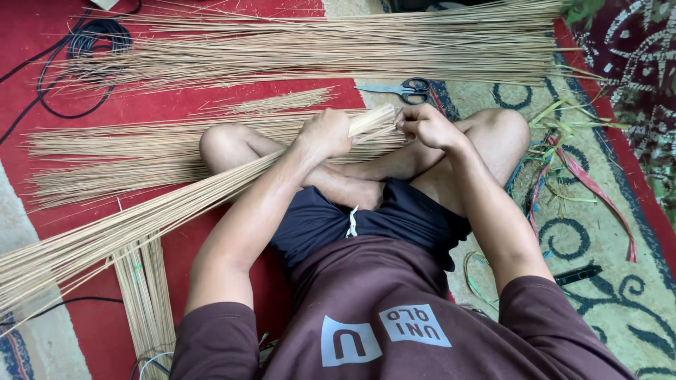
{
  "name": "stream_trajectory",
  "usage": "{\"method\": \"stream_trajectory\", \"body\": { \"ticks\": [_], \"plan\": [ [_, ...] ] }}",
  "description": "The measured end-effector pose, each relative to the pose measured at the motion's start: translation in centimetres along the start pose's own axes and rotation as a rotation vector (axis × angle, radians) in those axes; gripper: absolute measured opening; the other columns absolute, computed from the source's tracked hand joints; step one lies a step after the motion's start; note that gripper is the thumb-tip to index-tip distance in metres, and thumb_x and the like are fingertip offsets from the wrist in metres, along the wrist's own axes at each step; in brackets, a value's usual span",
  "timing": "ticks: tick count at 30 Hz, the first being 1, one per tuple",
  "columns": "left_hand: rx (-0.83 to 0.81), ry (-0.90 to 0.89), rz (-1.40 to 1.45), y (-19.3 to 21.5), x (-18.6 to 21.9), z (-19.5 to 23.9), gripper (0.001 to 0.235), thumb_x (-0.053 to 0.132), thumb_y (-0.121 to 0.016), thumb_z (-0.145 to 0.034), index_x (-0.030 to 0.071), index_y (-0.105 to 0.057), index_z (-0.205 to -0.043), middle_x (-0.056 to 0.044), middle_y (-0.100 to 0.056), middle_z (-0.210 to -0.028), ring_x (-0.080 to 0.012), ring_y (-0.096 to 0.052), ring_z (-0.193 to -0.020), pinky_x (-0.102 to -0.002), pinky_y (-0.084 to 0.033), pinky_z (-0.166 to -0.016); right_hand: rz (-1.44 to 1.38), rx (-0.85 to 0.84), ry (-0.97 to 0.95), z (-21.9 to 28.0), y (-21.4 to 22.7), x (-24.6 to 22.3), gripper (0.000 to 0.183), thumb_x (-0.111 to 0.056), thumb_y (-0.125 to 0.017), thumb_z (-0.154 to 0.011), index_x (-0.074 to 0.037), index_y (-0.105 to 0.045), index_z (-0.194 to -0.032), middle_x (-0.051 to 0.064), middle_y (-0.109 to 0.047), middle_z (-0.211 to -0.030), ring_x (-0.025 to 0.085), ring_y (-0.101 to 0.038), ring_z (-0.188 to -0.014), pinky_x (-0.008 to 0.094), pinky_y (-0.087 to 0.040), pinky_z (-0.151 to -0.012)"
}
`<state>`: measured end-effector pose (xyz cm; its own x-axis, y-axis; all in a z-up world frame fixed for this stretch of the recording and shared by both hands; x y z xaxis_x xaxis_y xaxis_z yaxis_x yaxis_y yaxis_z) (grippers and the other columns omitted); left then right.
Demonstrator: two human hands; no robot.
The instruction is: Bundling and tying thin wooden sticks together using flexible strips
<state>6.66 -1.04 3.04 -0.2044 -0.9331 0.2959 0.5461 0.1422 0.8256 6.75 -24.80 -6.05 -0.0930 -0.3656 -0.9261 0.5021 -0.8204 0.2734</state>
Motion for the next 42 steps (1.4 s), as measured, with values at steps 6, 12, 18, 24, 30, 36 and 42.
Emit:
{"method": "stream_trajectory", "body": {
  "ticks": [6, 12, 18, 24, 30, 36, 42],
  "plan": [
    [-0.213, -0.058, 0.169, -1.4, 0.4, 1.9, 0.046, 0.032, -0.067, -0.092, -0.009, -0.072, -0.112, -0.029, -0.072, -0.118, -0.0432, -0.066, -0.121, -0.055, -0.055, -0.099, -0.329, -0.037, -0.134, -0.1, -1.2, 4.1, 0.015, 0.003, -0.057, -0.093, 0.002, -0.070, -0.084, 0.015, -0.069, -0.071, 0.023, -0.071, -0.062, 0.035, -0.059, -0.065],
    [-0.159, -0.093, 0.188, -0.2, -0.4, 1.1, 0.047, 0.035, -0.066, -0.091, -0.009, -0.072, -0.109, -0.031, -0.072, -0.113, -0.0439, -0.066, -0.121, -0.054, -0.053, -0.101, -0.808, 0.193, -0.164, 1.0, -2.7, -1.5, 0.011, -0.002, -0.058, -0.100, 0.004, -0.068, -0.098, 0.011, -0.072, -0.078, 0.018, -0.078, -0.073, 0.033, -0.065, -0.068],
    [-0.085, -0.007, 0.229, -2.2, -1.7, -1.9, 0.051, 0.042, -0.071, -0.087, -0.005, -0.075, -0.106, -0.027, -0.074, -0.111, -0.0398, -0.068, -0.117, -0.050, -0.056, -0.096, -1.153, 0.527, -0.087, -2.2, -6.8, 6.1, 0.012, -0.013, -0.069, -0.101, -0.006, -0.062, -0.094, 0.006, -0.072, -0.086, 0.022, -0.080, -0.082, 0.039, -0.070, -0.076],
    [-0.064, -0.011, 0.266, -2.1, -1.5, -2.1, 0.056, 0.044, -0.075, -0.086, -0.008, -0.074, -0.108, -0.031, -0.072, -0.112, -0.0423, -0.067, -0.118, -0.051, -0.055, -0.097, -1.057, 0.676, -0.026, -2.7, -7.7, 8.1, 0.017, -0.007, -0.071, -0.099, -0.001, -0.060, -0.109, 0.015, -0.077, -0.101, 0.021, -0.079, -0.078, 0.030, -0.071, -0.067],
    [-0.026, -0.017, 0.309, -3.9, -3.2, -3.4, 0.067, 0.057, -0.081, -0.077, -0.006, -0.075, -0.098, -0.031, -0.073, -0.101, -0.0432, -0.071, -0.109, -0.052, -0.057, -0.089, -0.960, 0.718, 0.093, -2.7, -7.8, 7.8, 0.050, 0.005, -0.067, -0.098, -0.004, -0.052, -0.145, 0.019, -0.076, -0.100, 0.020, -0.078, -0.078, 0.033, -0.072, -0.073],
    [-0.047, -0.016, 0.278, -2.9, -2.5, -2.4, 0.071, 0.061, -0.083, -0.072, -0.005, -0.075, -0.096, -0.030, -0.074, -0.101, -0.0418, -0.071, -0.109, -0.051, -0.057, -0.089, -0.980, 0.692, 0.130, -3.0, -8.0, 8.3, 0.045, 0.006, -0.071, -0.095, 0.000, -0.060, -0.138, 0.021, -0.076, -0.100, 0.023, -0.079, -0.078, 0.036, -0.072, -0.076],
    [-0.063, -0.009, 0.218, -3.6, -2.4, -2.9, 0.073, 0.064, -0.085, -0.069, -0.001, -0.076, -0.098, -0.026, -0.075, -0.102, -0.0397, -0.071, -0.111, -0.050, -0.058, -0.090, -0.977, 0.682, 0.120, -3.4, -8.5, 9.0, 0.046, 0.007, -0.074, -0.094, -0.001, -0.062, -0.138, 0.014, -0.070, -0.089, 0.029, -0.078, -0.077, 0.043, -0.072, -0.075]
  ]
}}
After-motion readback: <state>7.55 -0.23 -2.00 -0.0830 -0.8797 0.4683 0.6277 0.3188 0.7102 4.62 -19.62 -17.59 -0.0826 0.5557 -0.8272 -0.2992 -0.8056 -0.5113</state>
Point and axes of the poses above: each hand's wrist, its own z-axis away from the middle knuckle, its own y-axis out of the back of the hand, x = y × z, the point moved 3 cm from there along -z, towards the middle knuckle
